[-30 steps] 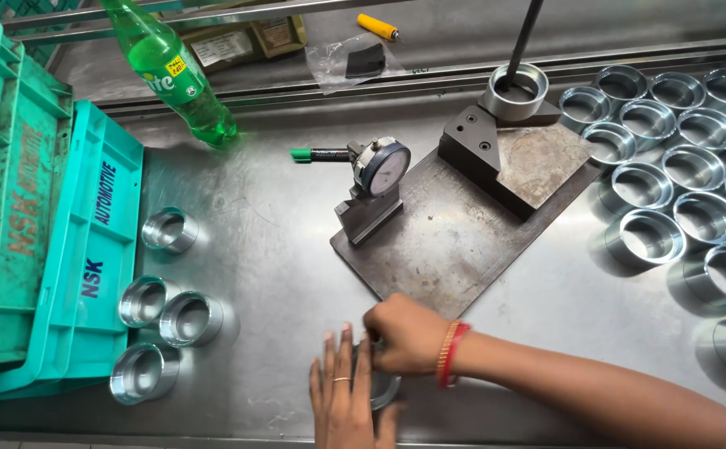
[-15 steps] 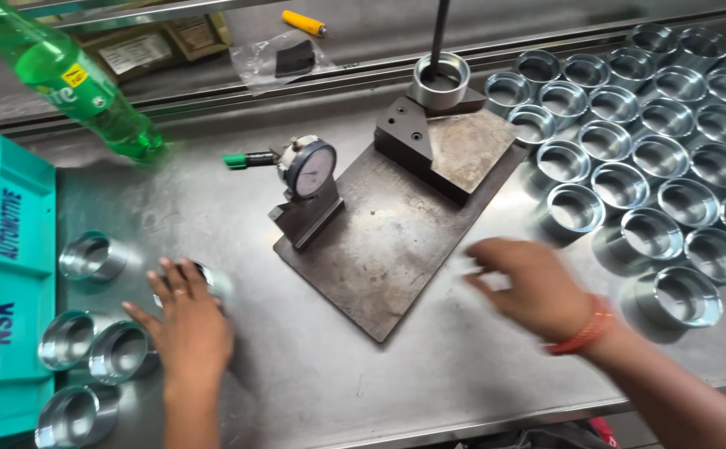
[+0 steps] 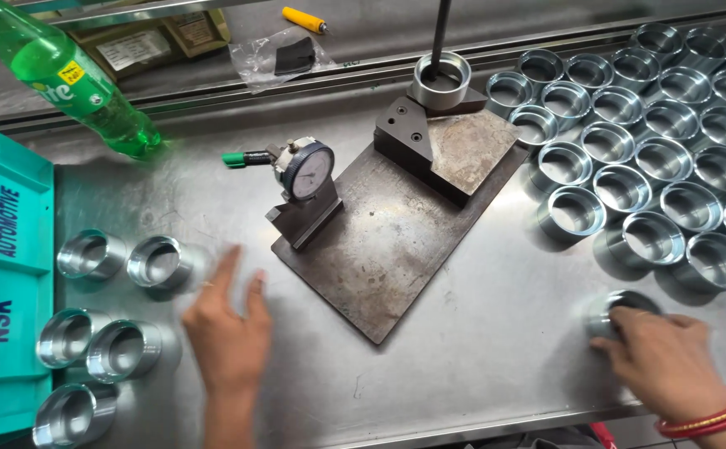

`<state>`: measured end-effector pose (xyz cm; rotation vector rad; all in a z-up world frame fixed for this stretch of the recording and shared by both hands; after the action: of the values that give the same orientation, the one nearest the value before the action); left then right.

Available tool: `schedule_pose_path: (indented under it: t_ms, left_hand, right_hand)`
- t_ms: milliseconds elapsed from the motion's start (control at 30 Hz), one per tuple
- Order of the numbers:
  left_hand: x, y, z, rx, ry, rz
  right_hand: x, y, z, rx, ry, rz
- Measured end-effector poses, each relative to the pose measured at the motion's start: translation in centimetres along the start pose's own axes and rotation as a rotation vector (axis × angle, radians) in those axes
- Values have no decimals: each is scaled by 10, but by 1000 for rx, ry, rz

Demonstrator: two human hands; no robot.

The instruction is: The recorder uses a dial gauge to inspect and measure the dimensions of manufactured metal rings at a workbench.

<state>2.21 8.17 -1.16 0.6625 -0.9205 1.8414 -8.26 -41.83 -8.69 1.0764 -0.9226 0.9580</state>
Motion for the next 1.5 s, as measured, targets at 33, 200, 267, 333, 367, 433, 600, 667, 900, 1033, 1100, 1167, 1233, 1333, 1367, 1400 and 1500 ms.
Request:
schedule_pose_path:
  t_ms: [33, 200, 267, 333, 367, 433, 600, 667, 900, 1033, 1100, 1167, 1233, 1333, 1367, 1400, 1500]
  left_hand:
    - [-1, 12, 11, 69, 109, -38]
    - [-23, 58, 57, -18, 393, -389]
    - [-29, 68, 72, -155, 438, -540]
    - [-36, 67, 64, -109, 442, -596]
    - [-41, 68, 59, -65, 444, -658]
    - [-38, 61, 50, 42, 491, -628]
    - [-36, 36, 19, 283, 670, -390]
    - [-31, 28, 14, 264, 731, -211]
    - [-20, 6, 28, 63, 507, 0]
    - [-23, -3, 29, 43, 466, 19]
    - [-26, -5, 28, 48, 459, 10]
    - [-29, -7, 26, 72, 434, -4]
    - [-34, -7, 23, 82, 421, -5]
    - [-35, -7, 21, 103, 405, -3]
    - [-34, -8, 22, 110, 405, 0]
    - [-34, -8, 22, 110, 404, -1]
    - [-33, -10, 26, 131, 418, -6]
  right_hand:
    - [8, 0, -15, 90, -217, 24]
    - [84, -18, -105, 204, -673, -335]
    - [107, -28, -152, 642, -1103, -346]
    - [118, -41, -185, 784, -1202, -388]
    - [126, -45, -203, 921, -1304, -431]
    - [147, -52, -228, 954, -1352, -456]
    - [164, -72, -277, 1081, -1434, -363]
    - [168, -78, -289, 1091, -1578, -262]
    - [138, -116, -308, 725, -1626, -6]
    - [140, -123, -309, 658, -1668, 76]
    - [139, -126, -311, 634, -1678, 71]
    - [132, -133, -314, 583, -1668, 55]
    - [129, -137, -314, 597, -1671, 62]
    - [127, -140, -317, 609, -1663, 66]
    - [127, -141, -317, 606, -1653, 68]
    - [126, -142, -317, 604, -1655, 68]
    - [123, -146, -316, 602, -1671, 66]
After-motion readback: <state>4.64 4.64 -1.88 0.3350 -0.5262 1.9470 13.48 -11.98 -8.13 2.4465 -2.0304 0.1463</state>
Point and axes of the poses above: each hand's wrist, its own y-axis away from the middle knuckle, its own x-axis out of the back of the hand, z = x × y, the point moved 5 cm from there along -y, towards the middle knuckle, and after that the axes turned 7 degrees about x, right-handed, at the moved point
